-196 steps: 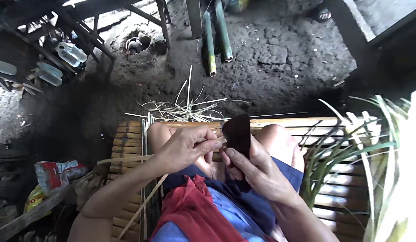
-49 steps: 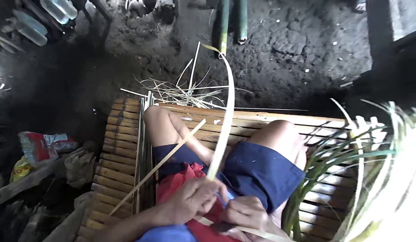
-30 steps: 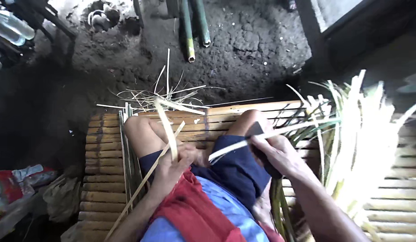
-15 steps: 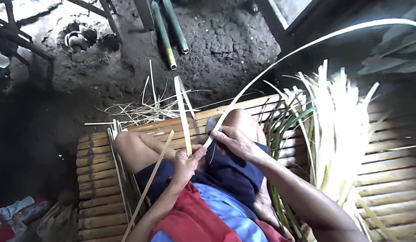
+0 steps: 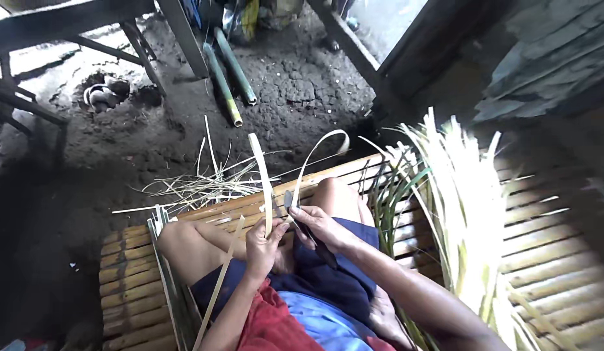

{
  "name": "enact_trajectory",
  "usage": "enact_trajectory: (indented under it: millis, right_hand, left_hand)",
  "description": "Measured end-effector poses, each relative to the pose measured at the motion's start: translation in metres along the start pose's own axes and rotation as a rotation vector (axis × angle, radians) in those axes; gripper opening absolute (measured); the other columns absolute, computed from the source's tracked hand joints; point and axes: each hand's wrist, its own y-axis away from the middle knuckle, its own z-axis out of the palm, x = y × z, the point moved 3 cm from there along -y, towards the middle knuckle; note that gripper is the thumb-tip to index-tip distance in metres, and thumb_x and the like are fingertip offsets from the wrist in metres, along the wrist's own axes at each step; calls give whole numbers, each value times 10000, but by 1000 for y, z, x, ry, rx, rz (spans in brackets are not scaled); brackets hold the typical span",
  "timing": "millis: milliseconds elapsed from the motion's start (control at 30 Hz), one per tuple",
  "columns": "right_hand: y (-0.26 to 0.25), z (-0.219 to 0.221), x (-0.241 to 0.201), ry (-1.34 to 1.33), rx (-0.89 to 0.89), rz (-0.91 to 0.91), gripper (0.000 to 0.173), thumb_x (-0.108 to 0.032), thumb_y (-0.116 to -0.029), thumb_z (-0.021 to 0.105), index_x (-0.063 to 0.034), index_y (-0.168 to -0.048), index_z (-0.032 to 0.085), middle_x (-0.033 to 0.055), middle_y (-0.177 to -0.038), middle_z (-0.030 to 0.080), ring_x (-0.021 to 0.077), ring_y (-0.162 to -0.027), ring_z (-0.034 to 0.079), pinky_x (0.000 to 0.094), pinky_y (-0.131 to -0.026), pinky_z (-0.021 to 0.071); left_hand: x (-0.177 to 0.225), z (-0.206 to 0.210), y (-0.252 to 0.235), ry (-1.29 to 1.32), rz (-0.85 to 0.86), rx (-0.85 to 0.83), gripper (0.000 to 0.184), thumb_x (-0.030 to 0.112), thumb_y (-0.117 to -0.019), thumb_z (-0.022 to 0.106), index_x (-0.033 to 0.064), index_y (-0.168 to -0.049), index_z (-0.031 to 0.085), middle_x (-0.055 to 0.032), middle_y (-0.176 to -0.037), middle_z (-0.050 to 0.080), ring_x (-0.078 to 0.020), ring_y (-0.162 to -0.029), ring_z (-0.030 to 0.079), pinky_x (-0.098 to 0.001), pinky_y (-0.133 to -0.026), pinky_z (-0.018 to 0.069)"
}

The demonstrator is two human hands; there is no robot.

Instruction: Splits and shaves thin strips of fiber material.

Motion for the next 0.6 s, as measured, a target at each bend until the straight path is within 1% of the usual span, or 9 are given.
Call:
enact_trajectory:
  millis: [67,167,267,333,367,433,467,533,600]
  right_hand:
    - [0,5,6,-109,-55,81,441,-317,-1128,297,-120,-796,511,-61,-488,440,21,-364,443,154,-378,406]
    - [0,6,10,-172,-112,117,478,-361,-1129,251,-143,-771,481,-79,-497,408,4,-364,411,140,-372,380]
    - [3,1,11,-197,-159,114,480,-371,-1124,240,-149,-775,482,-84,-495,410,-5,-362,414,133,-365,378]
    - [10,-1,11,-166,-229,85,462,-396,-1114,264,-164,-786,492,-95,-511,421,-12,-372,415,129,-369,374]
    - [18,-2,9,-136,-277,47,428,-411,-1094,317,-180,-788,508,-105,-518,436,-18,-377,424,127,-369,374]
    - [31,-8,2,-86,-336,-12,377,-450,-1057,440,-208,-788,546,-125,-522,458,-30,-387,441,124,-376,377]
    - [33,-11,1,-58,-330,-6,354,-429,-1052,448,-212,-792,551,-125,-522,468,-31,-390,448,122,-380,382]
    - [31,-19,5,4,-322,71,316,-364,-1057,418,-190,-827,548,-107,-539,488,-20,-405,461,126,-395,396]
    - [23,-26,8,48,-363,147,275,-320,-1077,414,-162,-906,559,-88,-589,518,-13,-430,477,128,-412,418]
  left_hand:
    - [-3,-2,-5,-109,114,-6,136,48,-902,702,-84,-926,725,-77,-882,726,16,-831,664,-141,-805,542]
    - [-2,-2,-16,-280,267,8,106,25,-882,714,-75,-911,738,-138,-889,734,-74,-848,697,-182,-827,550]
    - [1,0,-23,-406,388,1,111,50,-875,747,-59,-893,740,-143,-869,730,-127,-797,709,-219,-780,573]
    - [-2,-7,-30,-493,296,30,147,79,-898,737,-67,-881,730,-160,-855,729,-187,-752,715,-304,-731,592]
    - [-8,-21,-38,-518,175,55,189,111,-940,709,-78,-934,729,-173,-870,721,-221,-763,700,-367,-744,579]
    - [-22,-57,-55,-561,25,148,224,134,-973,678,-74,-1036,732,-193,-928,730,-262,-835,711,-433,-823,573]
    - [-22,-74,-61,-572,-60,151,246,153,-990,665,-68,-1078,726,-200,-969,732,-277,-881,711,-456,-862,559]
    - [-19,-103,-73,-622,-192,97,327,226,-1043,597,-53,-1180,697,-226,-1120,713,-333,-1011,695,-524,-946,521]
    - [-13,-122,-90,-705,-197,70,397,281,-1070,543,-41,-1283,639,-232,-1362,583,-359,-1150,623,-548,-987,489]
